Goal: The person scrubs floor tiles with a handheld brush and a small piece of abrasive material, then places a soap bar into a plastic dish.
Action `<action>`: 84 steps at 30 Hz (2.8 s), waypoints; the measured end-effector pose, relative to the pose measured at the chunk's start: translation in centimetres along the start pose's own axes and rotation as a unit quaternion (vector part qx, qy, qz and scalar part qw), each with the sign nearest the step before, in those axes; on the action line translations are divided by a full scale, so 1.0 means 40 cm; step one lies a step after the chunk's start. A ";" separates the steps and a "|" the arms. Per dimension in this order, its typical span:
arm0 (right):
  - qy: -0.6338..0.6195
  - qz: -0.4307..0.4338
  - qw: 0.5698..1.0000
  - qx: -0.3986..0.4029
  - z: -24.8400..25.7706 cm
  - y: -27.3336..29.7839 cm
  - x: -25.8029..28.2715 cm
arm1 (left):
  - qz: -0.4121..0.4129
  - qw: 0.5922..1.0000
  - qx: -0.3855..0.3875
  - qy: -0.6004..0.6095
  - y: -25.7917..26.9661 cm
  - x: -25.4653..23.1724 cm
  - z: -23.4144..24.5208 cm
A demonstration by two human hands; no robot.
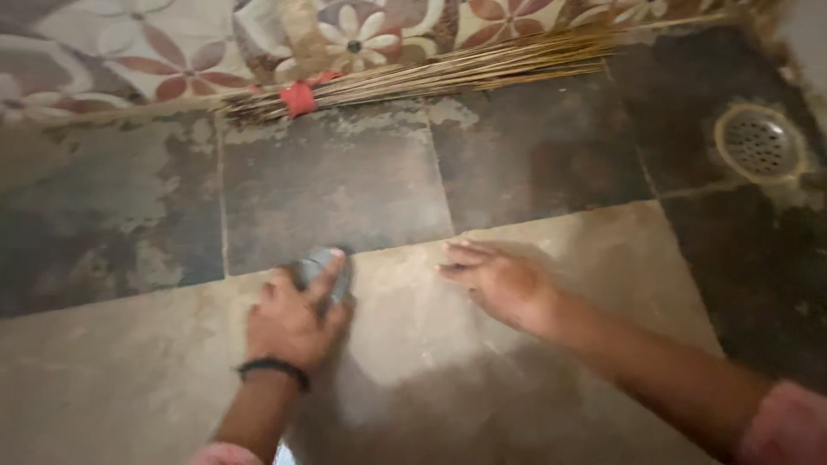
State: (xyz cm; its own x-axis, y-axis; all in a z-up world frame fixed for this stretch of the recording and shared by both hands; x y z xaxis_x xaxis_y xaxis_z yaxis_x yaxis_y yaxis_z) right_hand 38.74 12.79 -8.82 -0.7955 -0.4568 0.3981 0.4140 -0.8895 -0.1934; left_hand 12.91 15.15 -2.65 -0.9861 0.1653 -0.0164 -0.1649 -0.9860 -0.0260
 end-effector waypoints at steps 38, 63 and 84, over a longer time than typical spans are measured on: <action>0.087 -0.185 0.963 0.178 0.086 0.108 -0.039 | -0.032 0.996 0.076 0.031 -0.152 -0.490 -0.085; 0.072 -0.225 0.954 0.184 0.085 0.083 -0.046 | 0.006 0.993 -0.099 0.062 0.124 -0.494 -0.057; 0.070 -0.227 0.947 0.215 0.098 0.079 -0.036 | -0.029 0.989 -0.133 -0.049 0.019 -0.339 -0.084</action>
Point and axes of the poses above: each hand's wrist, its own y-axis away from the middle knuckle, its own z-axis out of the back of the hand, x = y × z, the point moved 8 cm from there along -y, towards the middle knuckle, and after that the axes turned 13 degrees about -x, right-handed, at the moved point
